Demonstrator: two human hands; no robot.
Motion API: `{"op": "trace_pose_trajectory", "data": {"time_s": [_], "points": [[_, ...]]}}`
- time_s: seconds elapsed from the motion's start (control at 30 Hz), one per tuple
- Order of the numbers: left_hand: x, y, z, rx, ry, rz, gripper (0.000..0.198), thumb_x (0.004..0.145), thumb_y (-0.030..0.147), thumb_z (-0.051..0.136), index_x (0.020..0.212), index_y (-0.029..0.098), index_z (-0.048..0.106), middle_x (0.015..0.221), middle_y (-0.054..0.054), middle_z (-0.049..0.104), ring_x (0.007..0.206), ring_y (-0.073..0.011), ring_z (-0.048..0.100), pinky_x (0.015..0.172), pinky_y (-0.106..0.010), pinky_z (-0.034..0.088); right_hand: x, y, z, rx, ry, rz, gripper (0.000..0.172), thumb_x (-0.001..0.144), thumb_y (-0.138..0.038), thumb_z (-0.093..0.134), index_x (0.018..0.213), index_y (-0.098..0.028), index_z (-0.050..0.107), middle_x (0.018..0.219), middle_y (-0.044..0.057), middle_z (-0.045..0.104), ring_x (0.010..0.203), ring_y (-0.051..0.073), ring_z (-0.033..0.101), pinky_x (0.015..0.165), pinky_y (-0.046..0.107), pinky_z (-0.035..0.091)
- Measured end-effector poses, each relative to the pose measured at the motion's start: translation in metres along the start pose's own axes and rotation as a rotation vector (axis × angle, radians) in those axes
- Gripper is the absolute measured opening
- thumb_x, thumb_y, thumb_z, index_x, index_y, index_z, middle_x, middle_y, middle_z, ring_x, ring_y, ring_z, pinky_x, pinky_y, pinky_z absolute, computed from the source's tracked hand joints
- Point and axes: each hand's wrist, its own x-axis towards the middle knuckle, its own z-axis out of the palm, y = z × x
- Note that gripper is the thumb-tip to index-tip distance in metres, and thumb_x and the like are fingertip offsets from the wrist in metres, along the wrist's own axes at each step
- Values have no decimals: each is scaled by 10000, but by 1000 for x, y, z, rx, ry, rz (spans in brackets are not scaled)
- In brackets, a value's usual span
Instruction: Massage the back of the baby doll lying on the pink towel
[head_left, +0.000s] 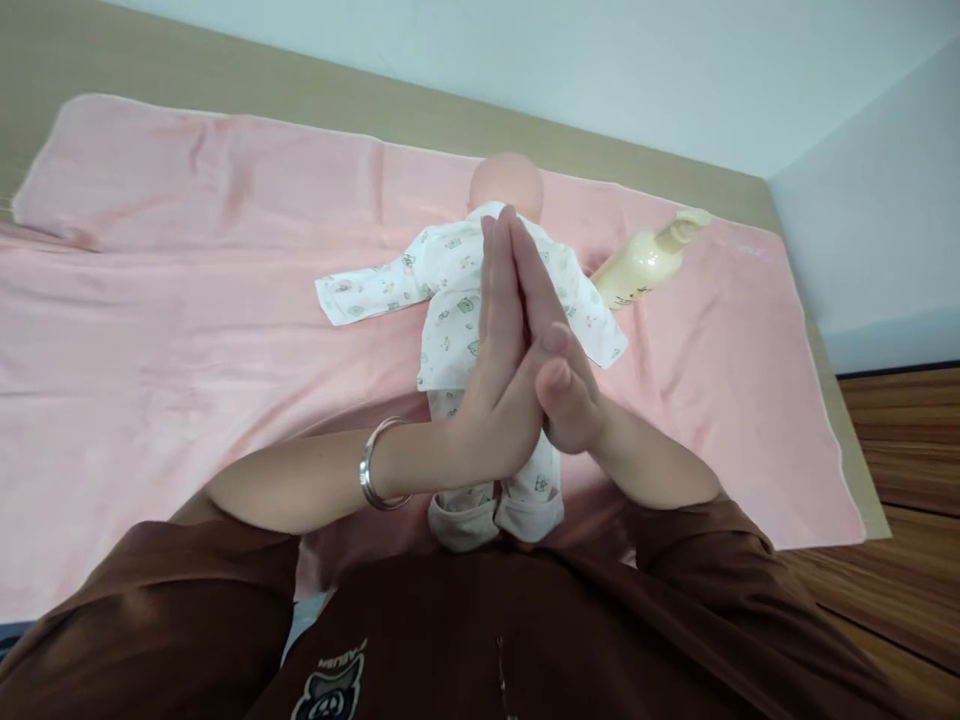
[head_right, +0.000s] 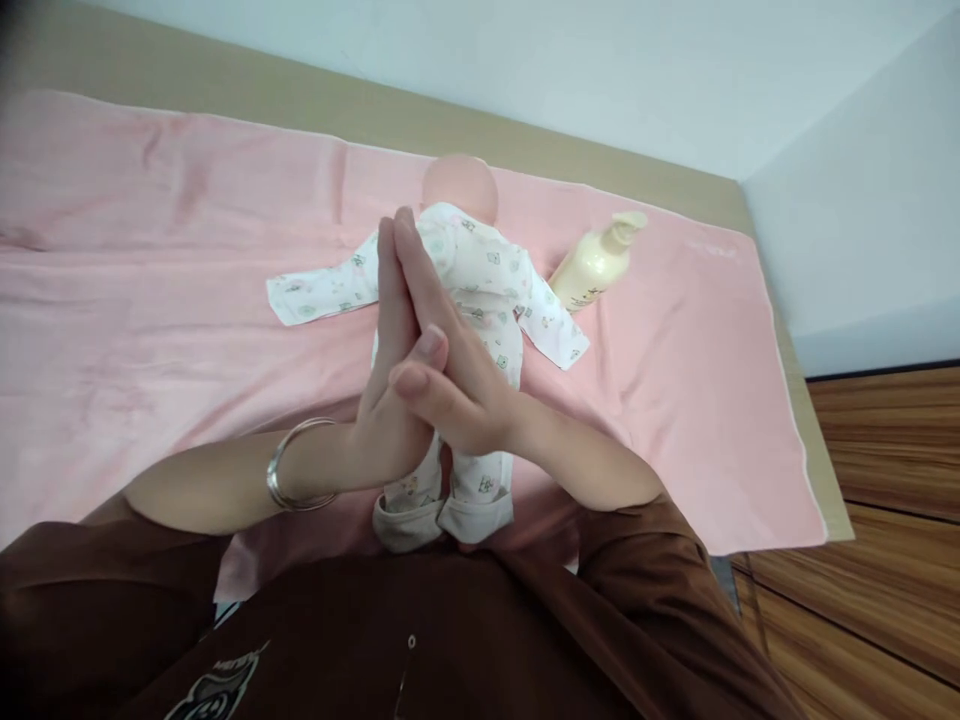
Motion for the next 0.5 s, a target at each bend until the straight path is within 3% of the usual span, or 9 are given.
{"op": "trace_pose_trajectory", "data": {"time_s": [0.1, 0.17, 0.2, 0.27, 0.37, 0.43, 0.5], "points": [[10, -15, 0, -14, -30, -33, 667, 1098, 624, 372, 1706, 481, 138, 1823, 166, 71, 1716, -292, -141, 1458, -500, -30, 7, 31, 4, 41, 199, 17, 858, 1036, -638, 84, 1723, -126, 32, 1823, 18, 78, 1713, 157, 57, 1438, 351, 221], [15, -22, 2, -15, -73, -54, 636, 1101, 626, 363, 1696, 480, 190, 1806, 152, 166, 1726, -284, -96, 1458, -505, -35, 11, 51, 8, 107, 237, 45, 867, 1019, -637, 11, 1716, -134, -99, 1825, -2, -53, 1707, 149, 73, 1413, 342, 285], [15, -25, 2, -2, -80, -46, 633, 1103, 626, 357, 1696, 477, 194, 1804, 149, 172, 1728, -281, -91, 1453, -512, -54, 13, 57, 10, 109, 235, 86, 831, 1016, -606, -94, 1711, -152, -144, 1824, -5, -52, 1703, 126, 86, 1399, 363, 322], [17, -29, 2, 54, -57, 9, 670, 1094, 652, 356, 1707, 458, 170, 1816, 133, 136, 1725, -292, -114, 1432, -539, -123, 15, 60, 15, 75, 208, 95, 812, 994, -537, -239, 1717, -183, -138, 1820, 6, 94, 1692, 98, 153, 1376, 428, 368], [21, -32, -2, 190, 17, 160, 799, 1031, 745, 419, 1716, 405, 188, 1837, 88, 103, 1711, -333, -172, 1384, -572, -226, 13, 44, 19, -22, 204, -26, 841, 992, -456, -243, 1736, -194, 51, 1707, 45, 417, 1657, 124, 294, 1373, 496, 349], [27, -33, -8, 265, 39, 265, 897, 963, 824, 473, 1701, 362, 262, 1840, 63, 121, 1705, -353, -188, 1369, -566, -255, 8, 29, 18, -54, 188, -75, 838, 1007, -433, -184, 1720, -171, 169, 1631, 73, 517, 1635, 143, 349, 1394, 481, 306], [32, -32, -14, 277, 29, 250, 961, 898, 896, 505, 1662, 333, 350, 1837, 52, 150, 1699, -348, -219, 1366, -542, -262, 3, 17, 14, -54, 154, -84, 820, 1038, -452, -138, 1705, -180, 252, 1610, 76, 543, 1633, 151, 359, 1411, 453, 269]]}}
